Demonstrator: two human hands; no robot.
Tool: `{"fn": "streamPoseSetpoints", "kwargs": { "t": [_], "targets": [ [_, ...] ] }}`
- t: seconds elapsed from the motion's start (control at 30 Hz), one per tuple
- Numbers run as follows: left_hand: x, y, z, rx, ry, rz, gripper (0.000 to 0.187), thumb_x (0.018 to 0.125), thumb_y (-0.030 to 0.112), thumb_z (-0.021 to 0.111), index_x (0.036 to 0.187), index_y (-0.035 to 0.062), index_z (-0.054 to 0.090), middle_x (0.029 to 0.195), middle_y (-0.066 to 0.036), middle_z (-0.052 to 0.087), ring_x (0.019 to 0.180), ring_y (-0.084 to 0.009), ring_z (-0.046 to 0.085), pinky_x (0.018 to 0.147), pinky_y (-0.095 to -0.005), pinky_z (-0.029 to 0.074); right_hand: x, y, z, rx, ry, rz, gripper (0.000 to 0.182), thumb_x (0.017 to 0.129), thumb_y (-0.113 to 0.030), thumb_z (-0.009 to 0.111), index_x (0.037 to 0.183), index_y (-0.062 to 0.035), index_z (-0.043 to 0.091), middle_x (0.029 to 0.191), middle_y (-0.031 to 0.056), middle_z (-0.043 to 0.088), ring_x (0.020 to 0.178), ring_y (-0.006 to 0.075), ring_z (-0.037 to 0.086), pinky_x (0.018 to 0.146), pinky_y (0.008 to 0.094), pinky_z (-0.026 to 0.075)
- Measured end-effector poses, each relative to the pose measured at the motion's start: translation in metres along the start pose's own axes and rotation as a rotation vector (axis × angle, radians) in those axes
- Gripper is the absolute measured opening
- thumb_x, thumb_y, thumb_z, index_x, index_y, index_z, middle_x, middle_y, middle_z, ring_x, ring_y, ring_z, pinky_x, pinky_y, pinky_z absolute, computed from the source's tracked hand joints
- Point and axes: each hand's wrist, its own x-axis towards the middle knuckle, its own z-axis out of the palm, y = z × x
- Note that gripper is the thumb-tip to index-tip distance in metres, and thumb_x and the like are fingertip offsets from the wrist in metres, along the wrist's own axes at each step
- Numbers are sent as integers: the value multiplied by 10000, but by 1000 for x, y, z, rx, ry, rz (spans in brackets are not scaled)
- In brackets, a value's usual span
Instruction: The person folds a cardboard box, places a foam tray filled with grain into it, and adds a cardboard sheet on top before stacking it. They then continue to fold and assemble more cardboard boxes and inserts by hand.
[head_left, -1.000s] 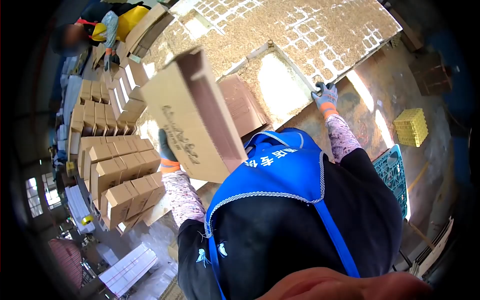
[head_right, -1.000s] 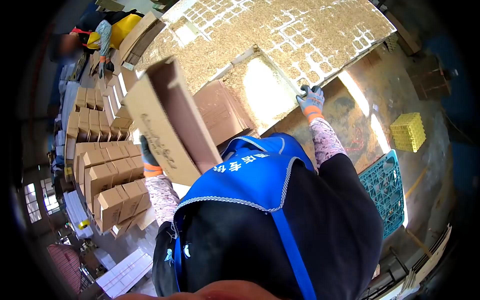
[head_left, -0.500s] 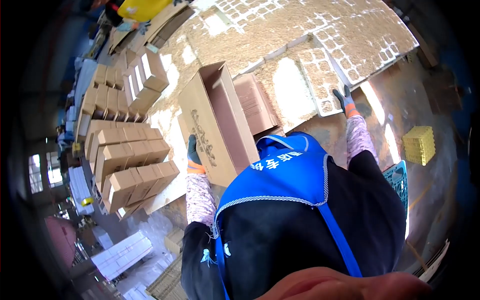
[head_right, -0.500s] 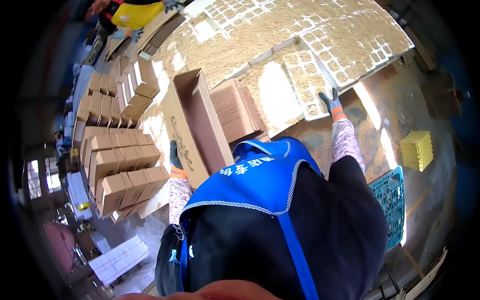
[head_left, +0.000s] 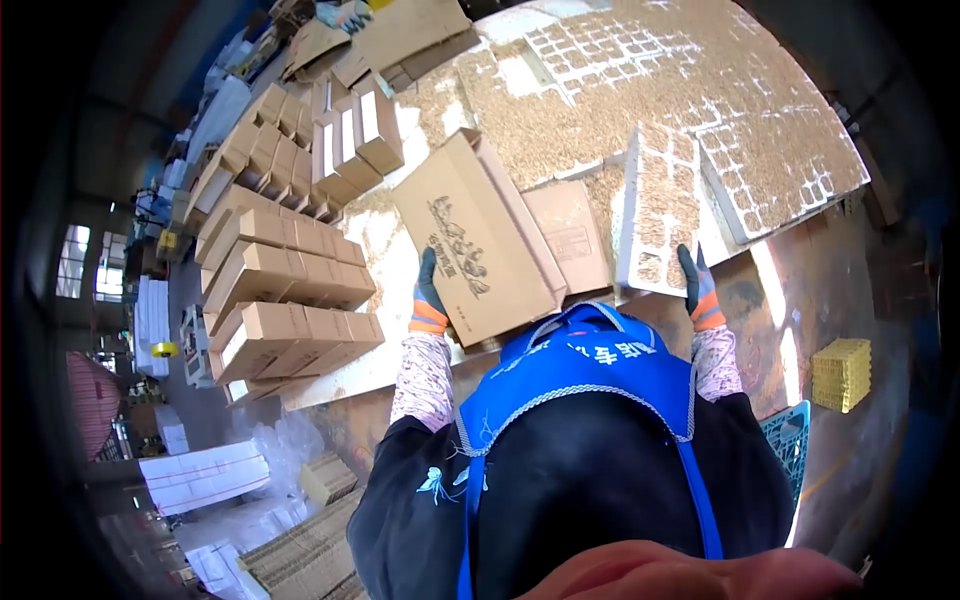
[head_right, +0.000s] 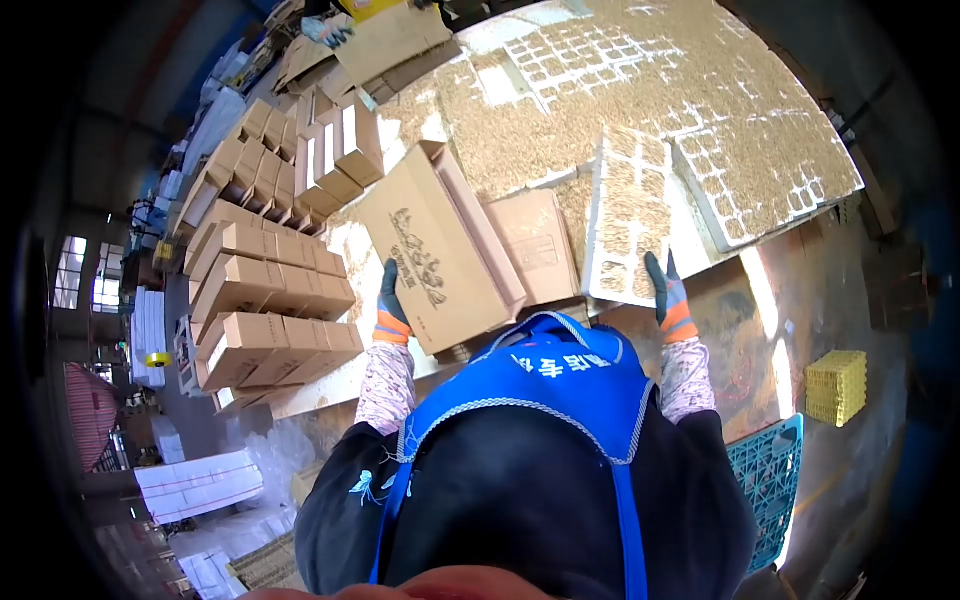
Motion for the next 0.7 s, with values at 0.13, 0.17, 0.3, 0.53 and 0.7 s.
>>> {"fn": "streamPoseSetpoints", "kwargs": {
  "t": [0.13, 0.17, 0.3, 0.53, 0.7],
  "targets": [
    [10, -8, -1, 38, -58, -6, 528, 903, 415, 457, 1274, 40, 460, 1209, -138, 546, 1080, -286, 543, 931, -430, 441, 17, -37, 63, 17, -34, 39, 631, 877, -267, 595, 1369, 3, 306, 1199, 108, 529, 1072, 159, 489, 906, 262, 401],
    [15, -11, -5, 58, -53, -4, 530, 905, 408, 456, 1280, 35, 452, 1213, -144, 541, 1088, -287, 537, 933, -431, 442, 24, -42, 81, 3, -20, 50, 649, 872, -269, 602, 1371, 9, 296, 1194, 115, 533, 1075, 161, 489, 906, 260, 400],
    [11, -7, -12, -13, -95, 0, 472, 906, 324, 498, 1276, 34, 453, 1190, -103, 564, 1024, -241, 581, 868, -371, 494, 19, -92, 131, -64, -113, -14, 673, 870, -264, 605, 1379, 26, 272, 1270, 134, 485, 1127, 172, 457, 945, 265, 373],
    [-12, 6, -26, -80, -160, -61, 477, 904, 304, 521, 1286, 31, 438, 1193, -122, 558, 1028, -246, 576, 862, -395, 496, 15, -75, 140, 40, -323, -4, 601, 881, -209, 579, 1373, 1, 304, 1299, 126, 461, 1129, 178, 476, 967, 286, 376],
    [-20, 4, -15, -136, -160, -52, 457, 899, 286, 536, 1266, 25, 458, 1174, -128, 569, 1003, -237, 586, 844, -368, 505, 9, -72, 145, -191, -412, -231, 582, 886, -205, 559, 1361, 25, 315, 1258, 142, 502, 1122, 188, 489, 954, 282, 386]
  ]
}}
